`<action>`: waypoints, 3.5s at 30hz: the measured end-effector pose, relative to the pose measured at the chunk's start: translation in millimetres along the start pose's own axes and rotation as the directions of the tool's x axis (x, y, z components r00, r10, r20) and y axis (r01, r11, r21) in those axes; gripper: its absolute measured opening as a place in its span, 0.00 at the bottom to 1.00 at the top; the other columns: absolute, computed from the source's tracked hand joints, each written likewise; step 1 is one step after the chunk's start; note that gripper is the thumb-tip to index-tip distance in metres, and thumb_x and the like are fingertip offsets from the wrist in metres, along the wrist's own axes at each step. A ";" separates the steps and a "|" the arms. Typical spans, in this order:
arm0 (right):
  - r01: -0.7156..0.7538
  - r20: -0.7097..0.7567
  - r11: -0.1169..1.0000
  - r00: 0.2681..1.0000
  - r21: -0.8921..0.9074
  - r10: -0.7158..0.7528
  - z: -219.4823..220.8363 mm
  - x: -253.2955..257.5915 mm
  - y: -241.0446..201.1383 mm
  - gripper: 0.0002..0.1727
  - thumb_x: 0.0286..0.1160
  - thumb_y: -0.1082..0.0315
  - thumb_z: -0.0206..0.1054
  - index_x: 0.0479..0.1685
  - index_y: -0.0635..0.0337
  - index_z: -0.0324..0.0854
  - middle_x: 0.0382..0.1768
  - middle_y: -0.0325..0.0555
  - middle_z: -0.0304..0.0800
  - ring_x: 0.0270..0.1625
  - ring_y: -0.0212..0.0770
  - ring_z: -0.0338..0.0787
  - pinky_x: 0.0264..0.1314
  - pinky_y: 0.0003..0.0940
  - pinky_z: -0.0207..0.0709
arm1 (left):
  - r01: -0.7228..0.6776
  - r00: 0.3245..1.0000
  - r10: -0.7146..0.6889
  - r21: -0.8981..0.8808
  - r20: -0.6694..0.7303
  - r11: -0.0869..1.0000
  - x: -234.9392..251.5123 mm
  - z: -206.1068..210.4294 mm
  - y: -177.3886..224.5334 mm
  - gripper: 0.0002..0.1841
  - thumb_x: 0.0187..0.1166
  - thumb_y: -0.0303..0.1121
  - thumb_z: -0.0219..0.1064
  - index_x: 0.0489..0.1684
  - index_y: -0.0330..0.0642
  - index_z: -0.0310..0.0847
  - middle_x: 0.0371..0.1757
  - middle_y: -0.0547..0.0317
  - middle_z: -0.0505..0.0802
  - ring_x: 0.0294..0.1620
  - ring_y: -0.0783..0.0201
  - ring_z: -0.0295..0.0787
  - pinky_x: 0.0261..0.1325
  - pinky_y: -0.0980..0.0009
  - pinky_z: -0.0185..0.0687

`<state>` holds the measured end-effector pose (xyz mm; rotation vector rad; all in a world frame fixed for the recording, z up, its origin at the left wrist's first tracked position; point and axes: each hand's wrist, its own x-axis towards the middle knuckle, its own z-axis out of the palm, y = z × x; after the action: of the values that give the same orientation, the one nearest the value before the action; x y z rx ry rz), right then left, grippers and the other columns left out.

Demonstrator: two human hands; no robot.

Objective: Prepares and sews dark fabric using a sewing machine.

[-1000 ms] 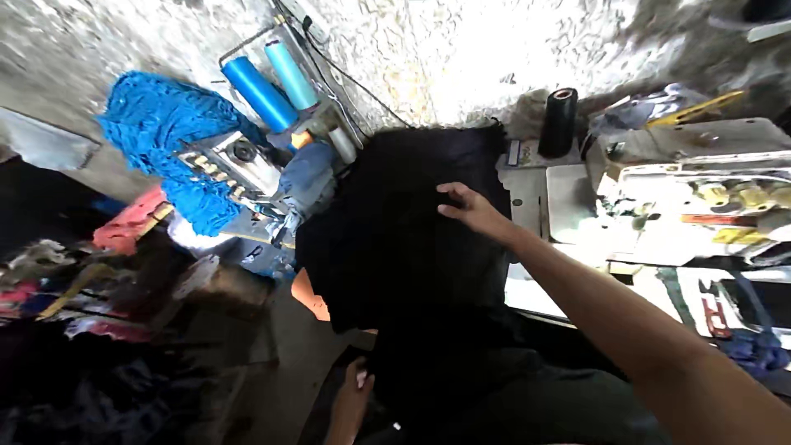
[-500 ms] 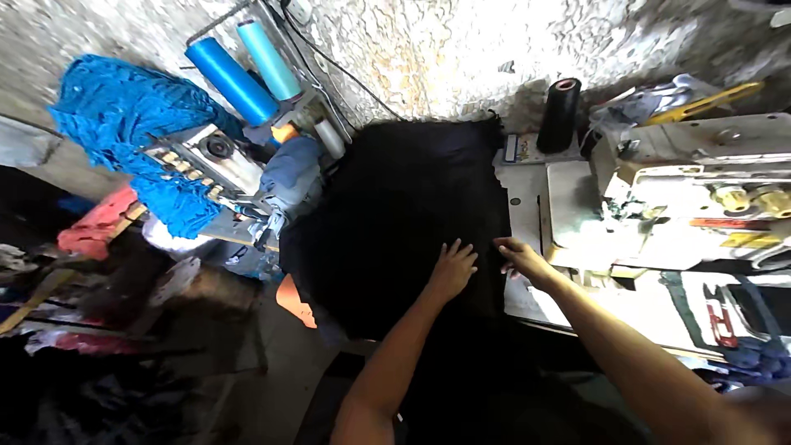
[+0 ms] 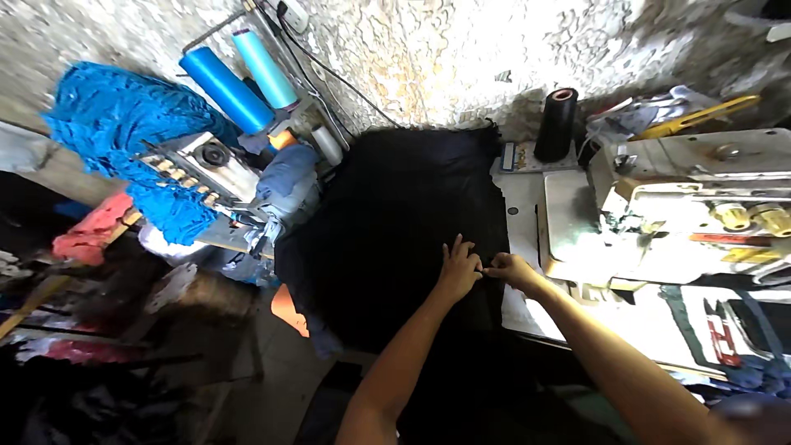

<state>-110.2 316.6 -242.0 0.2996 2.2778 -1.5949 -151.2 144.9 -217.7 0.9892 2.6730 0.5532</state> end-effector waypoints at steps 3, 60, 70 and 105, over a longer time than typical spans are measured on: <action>-0.042 -0.028 0.930 0.998 0.366 0.057 3.2 -10.1 -0.4 0.08 0.82 0.71 0.67 0.44 0.63 0.72 0.27 0.40 0.74 0.17 0.28 0.67 0.20 0.21 0.62 | -0.224 0.942 0.228 0.045 -0.244 0.973 -15.4 1.7 -9.0 0.04 0.74 0.26 0.74 0.37 0.34 0.90 0.69 0.36 0.87 0.88 0.35 0.63 0.89 0.29 0.38; 0.747 -0.482 0.617 0.648 0.250 -0.590 23.1 -148.1 -109.5 0.11 0.78 0.75 0.59 0.44 0.63 0.89 0.34 0.28 0.91 0.33 0.16 0.85 0.37 0.13 0.79 | -0.598 0.761 0.351 -0.379 -0.546 0.706 -80.7 -138.4 72.3 0.05 0.70 0.21 0.75 0.32 0.29 0.85 0.46 0.54 0.91 0.53 0.73 0.87 0.60 0.79 0.83; 0.752 -0.486 0.614 0.640 0.239 -0.595 22.5 -146.6 -103.8 0.11 0.77 0.76 0.59 0.43 0.61 0.89 0.34 0.27 0.91 0.33 0.17 0.85 0.38 0.14 0.80 | -0.504 0.839 0.289 -0.458 -0.462 0.732 -80.2 -136.5 74.2 0.06 0.73 0.22 0.74 0.40 0.28 0.84 0.36 0.58 0.91 0.40 0.78 0.87 0.50 0.80 0.83; 0.717 -0.491 0.697 0.604 -0.008 -0.628 49.4 -192.8 15.8 0.10 0.76 0.62 0.72 0.39 0.61 0.89 0.48 0.40 0.91 0.55 0.19 0.86 0.59 0.11 0.78 | -0.539 0.726 0.266 -0.285 -0.634 0.793 -81.9 -115.3 81.9 0.05 0.78 0.23 0.69 0.38 0.30 0.89 0.35 0.61 0.87 0.39 0.80 0.82 0.45 0.86 0.77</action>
<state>80.4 280.4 -195.1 -0.2289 2.8110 -2.3391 -83.1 117.2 -71.6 1.4564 2.5259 1.7400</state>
